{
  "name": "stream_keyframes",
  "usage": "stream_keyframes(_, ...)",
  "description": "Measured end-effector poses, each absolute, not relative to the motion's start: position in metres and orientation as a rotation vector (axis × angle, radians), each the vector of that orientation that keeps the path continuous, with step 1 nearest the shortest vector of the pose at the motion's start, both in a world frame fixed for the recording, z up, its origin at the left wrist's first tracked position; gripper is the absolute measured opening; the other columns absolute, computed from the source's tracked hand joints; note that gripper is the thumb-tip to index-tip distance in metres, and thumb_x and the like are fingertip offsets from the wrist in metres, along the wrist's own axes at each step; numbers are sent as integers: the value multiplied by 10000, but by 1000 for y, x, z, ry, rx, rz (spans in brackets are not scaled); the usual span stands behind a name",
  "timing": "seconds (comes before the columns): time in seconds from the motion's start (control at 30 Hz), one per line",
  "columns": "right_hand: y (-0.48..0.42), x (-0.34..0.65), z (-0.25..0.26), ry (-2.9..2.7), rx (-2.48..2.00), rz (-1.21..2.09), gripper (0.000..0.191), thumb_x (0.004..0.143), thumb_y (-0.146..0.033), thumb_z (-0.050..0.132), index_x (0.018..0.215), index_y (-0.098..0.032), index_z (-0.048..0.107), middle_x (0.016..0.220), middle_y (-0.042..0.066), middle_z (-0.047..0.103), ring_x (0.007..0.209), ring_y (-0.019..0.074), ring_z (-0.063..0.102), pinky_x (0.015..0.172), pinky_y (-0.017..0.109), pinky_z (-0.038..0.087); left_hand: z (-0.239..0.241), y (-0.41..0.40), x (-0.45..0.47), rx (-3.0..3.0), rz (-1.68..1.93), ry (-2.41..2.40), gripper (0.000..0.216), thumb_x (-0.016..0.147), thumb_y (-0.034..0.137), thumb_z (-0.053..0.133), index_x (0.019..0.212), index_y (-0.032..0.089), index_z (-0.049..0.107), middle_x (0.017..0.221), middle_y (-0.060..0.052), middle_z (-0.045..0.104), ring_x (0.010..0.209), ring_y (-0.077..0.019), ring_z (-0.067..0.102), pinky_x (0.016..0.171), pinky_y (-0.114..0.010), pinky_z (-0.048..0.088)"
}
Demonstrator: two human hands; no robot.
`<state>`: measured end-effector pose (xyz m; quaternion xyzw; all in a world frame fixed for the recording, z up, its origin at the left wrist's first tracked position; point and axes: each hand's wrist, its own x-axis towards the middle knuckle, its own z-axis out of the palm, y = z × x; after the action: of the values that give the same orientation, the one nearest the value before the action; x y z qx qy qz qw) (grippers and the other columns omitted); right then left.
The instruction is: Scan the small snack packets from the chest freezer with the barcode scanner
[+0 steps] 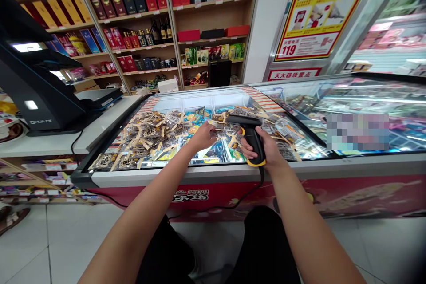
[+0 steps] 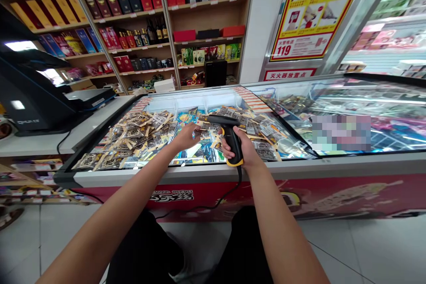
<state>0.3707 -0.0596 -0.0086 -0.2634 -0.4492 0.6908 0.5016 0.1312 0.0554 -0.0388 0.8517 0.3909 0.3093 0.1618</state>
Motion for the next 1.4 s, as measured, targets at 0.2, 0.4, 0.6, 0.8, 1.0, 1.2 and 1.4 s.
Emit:
stream_keyframes(0.2, -60, 369, -8, -1097, -626, 1667, 488, 903, -672, 674, 1057, -210, 641, 602, -56, 456, 415, 60, 292, 445, 228, 262, -48, 51, 131, 2305, 896, 954, 815, 926, 295, 671, 1656, 202, 323, 1504, -219, 592, 1394, -342, 589, 1131, -508, 520)
stream_keyframes(0.4, -57, 370, -8, -1130, -659, 1639, 487, 892, -684, 668, 1051, -225, 625, 589, -50, 447, 396, 85, 268, 409, 255, 261, -27, 36, 122, 2522, 958, 1162, 643, 966, 259, 606, 1578, 164, 432, 1632, -237, 438, 1568, -363, 382, 1236, -533, 410)
stream_keyframes(0.6, -59, 369, -9, -1075, -694, 1689, 418, 936, -625, 631, 1027, -216, 637, 591, -27, 473, 400, 86, 312, 426, 252, 250, 26, 28, 71, 2521, 559, 2196, 454, 979, 351, 584, 1370, 123, 623, 1477, -245, 578, 1449, -419, 452, 1164, -546, 426)
stream_keyframes(0.8, -59, 368, -11, -1079, -743, 1693, 444, 930, -638, 623, 1026, -210, 694, 579, -8, 488, 383, 87, 320, 447, 284, 190, 50, 36, 14, 2439, 0, 2220, 635, 978, 537, 584, 1417, 79, 595, 1380, -253, 676, 1420, -421, 488, 1113, -479, 443)
stream_keyframes(1.0, -60, 368, -9, -1088, -782, 1677, 431, 945, -631, 578, 1044, -223, 675, 574, -11, 470, 391, 94, 306, 451, 293, 172, 40, 37, 2, 2629, 269, 2256, 412, 1042, 319, 444, 1279, 101, 701, 1181, -226, 752, 1272, -378, 588, 1122, -489, 396)
stream_keyframes(1.2, -61, 367, -9, -1102, -728, 1688, 436, 982, -617, 544, 1007, -200, 669, 575, -12, 472, 386, 84, 330, 440, 281, 173, 43, 28, 18, 2728, 730, 2287, 422, 1053, 218, 397, 1348, 185, 696, 1330, -204, 669, 1219, -373, 591, 1027, -504, 458)
stream_keyframes(1.4, -59, 370, -12, -1145, -681, 1703, 436, 956, -633, 594, 1052, -208, 623, 585, -34, 490, 392, 83, 325, 437, 256, 233, 27, 18, 56, 2726, 934, 1822, 552, 1082, 209, 377, 1591, 358, 532, 1197, -136, 692, 974, -264, 672, 826, -349, 526)
